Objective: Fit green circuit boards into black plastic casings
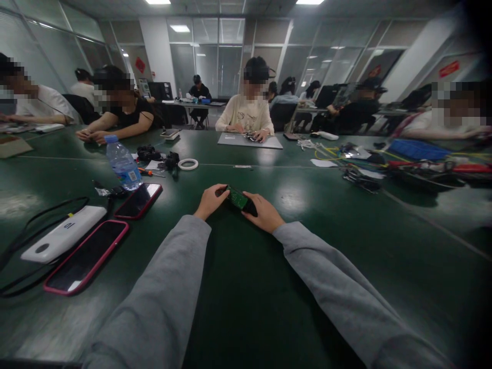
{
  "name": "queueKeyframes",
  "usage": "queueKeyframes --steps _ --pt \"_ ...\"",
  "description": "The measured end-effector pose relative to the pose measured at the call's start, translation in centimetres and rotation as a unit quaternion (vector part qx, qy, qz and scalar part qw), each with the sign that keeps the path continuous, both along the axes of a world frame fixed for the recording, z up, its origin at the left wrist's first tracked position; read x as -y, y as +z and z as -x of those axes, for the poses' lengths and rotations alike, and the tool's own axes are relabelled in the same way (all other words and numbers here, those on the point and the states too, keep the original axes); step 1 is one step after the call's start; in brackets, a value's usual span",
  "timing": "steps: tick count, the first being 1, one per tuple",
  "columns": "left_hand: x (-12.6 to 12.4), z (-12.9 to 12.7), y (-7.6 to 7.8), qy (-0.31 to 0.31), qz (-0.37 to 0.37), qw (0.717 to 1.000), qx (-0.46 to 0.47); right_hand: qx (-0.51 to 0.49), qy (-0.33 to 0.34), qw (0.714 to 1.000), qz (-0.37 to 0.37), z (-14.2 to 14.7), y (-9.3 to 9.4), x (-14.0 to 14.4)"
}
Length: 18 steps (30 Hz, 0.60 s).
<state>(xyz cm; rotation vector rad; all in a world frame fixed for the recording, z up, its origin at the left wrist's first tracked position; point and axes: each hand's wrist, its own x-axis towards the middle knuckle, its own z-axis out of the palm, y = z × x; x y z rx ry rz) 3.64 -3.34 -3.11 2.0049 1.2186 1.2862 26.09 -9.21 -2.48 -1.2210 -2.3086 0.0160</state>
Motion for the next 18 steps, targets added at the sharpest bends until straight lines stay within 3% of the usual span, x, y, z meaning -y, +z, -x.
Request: queueKeyframes --steps 18 --pt "0.13 0.25 0.19 0.030 0.033 0.999 -0.010 0.012 0.010 1.000 0.000 0.69 0.33 0.66"
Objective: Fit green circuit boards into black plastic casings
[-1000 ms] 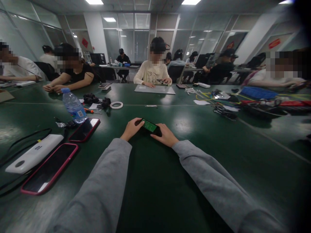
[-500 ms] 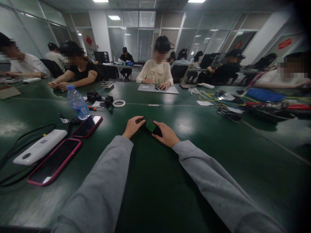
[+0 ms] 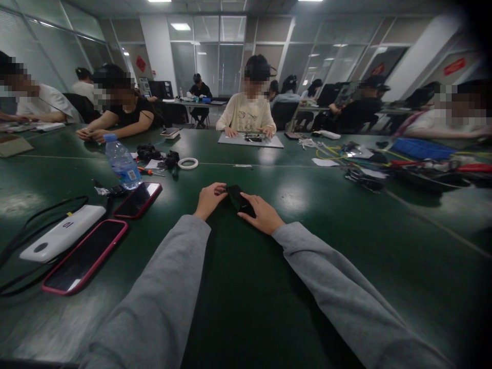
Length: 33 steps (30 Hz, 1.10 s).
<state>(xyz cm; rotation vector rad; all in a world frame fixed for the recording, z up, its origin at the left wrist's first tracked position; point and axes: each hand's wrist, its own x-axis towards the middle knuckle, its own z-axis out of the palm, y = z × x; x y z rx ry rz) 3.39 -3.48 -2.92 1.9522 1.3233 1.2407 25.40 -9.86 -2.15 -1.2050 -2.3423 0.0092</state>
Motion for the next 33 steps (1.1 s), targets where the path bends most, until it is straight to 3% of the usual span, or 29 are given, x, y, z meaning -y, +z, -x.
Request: queueKeyframes --steps 5,17,25,29,33 --pt "0.1 0.0 0.0 0.038 -0.016 0.999 -0.022 -0.012 0.003 1.000 0.013 0.9 -0.1 0.5" --pt "-0.4 0.1 -0.4 0.002 -0.012 0.998 -0.054 -0.052 -0.036 0.997 0.040 2.0 -0.6 1.0" --pt "-0.2 0.1 -0.2 0.010 -0.016 0.998 -0.065 -0.058 -0.035 0.996 0.058 1.8 -0.6 0.7" --pt "0.0 0.2 0.0 0.026 -0.017 0.997 -0.064 -0.063 -0.061 0.994 0.057 1.4 -1.1 0.0" --pt "0.1 0.2 0.0 0.043 -0.007 0.998 -0.040 -0.130 -0.101 0.985 0.047 0.7 -1.6 -1.0"
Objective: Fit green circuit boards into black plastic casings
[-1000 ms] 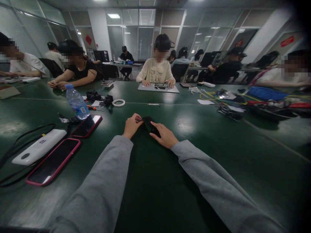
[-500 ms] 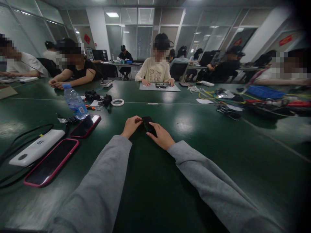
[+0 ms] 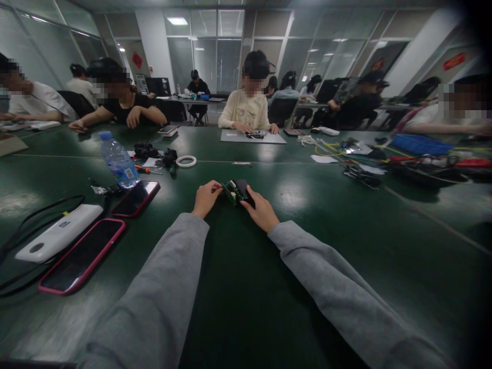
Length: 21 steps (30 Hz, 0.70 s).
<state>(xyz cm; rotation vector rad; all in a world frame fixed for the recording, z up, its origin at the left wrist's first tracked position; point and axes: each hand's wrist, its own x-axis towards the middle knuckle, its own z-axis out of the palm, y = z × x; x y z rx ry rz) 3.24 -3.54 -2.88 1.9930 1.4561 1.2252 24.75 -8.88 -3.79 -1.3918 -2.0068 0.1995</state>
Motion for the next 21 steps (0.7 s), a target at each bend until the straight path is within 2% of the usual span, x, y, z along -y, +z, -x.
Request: queueKeyframes --steps 5,13,15,17,21 --pt "-0.3 0.2 -0.1 0.025 -0.001 1.000 0.001 -0.088 -0.036 0.995 -0.002 -1.3 -0.6 -1.3" --pt "-0.7 0.8 -0.5 0.075 0.012 0.996 0.046 -0.110 -0.131 0.984 -0.044 -2.1 -1.2 -1.8" --pt "-0.8 0.6 -0.5 0.053 0.020 0.996 0.065 -0.115 -0.135 0.983 -0.044 -2.2 -1.2 -1.8" --pt "-0.8 0.3 -0.5 0.007 0.032 0.996 0.078 -0.120 -0.133 0.983 -0.040 -2.3 -1.2 -1.8" --pt "-0.6 0.2 -0.3 -0.094 0.059 0.993 0.027 -0.145 -0.136 0.979 -0.040 -2.6 -1.4 -2.2"
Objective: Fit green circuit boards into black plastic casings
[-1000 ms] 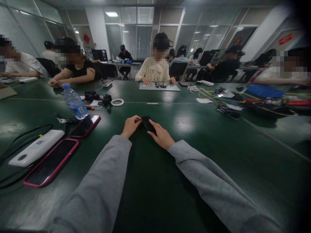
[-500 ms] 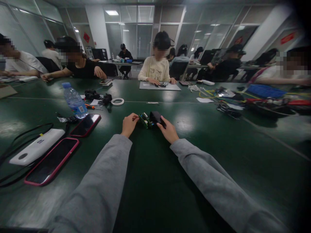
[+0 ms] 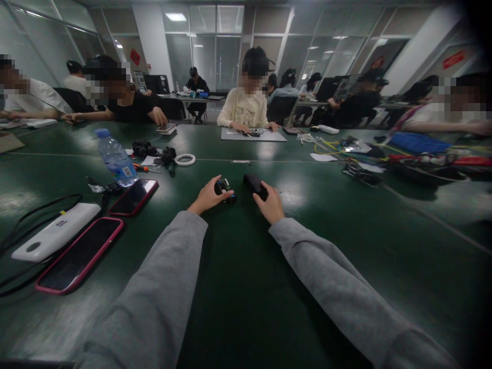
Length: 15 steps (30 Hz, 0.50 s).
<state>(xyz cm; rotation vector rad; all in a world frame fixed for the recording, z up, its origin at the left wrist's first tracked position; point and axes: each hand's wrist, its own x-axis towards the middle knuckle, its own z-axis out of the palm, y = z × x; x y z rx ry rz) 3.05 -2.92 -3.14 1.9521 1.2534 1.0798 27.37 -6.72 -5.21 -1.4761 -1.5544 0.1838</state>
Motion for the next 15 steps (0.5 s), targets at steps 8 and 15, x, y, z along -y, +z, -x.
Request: queueKeyframes --steps 8,15 --pt "0.0 0.5 -0.1 -0.027 0.012 1.000 0.002 -0.097 -0.039 0.994 0.023 -1.1 -1.0 -1.2" --pt "0.3 0.0 0.7 0.019 0.098 0.977 0.186 -0.086 -0.014 0.996 0.007 -0.7 -0.6 -0.9"
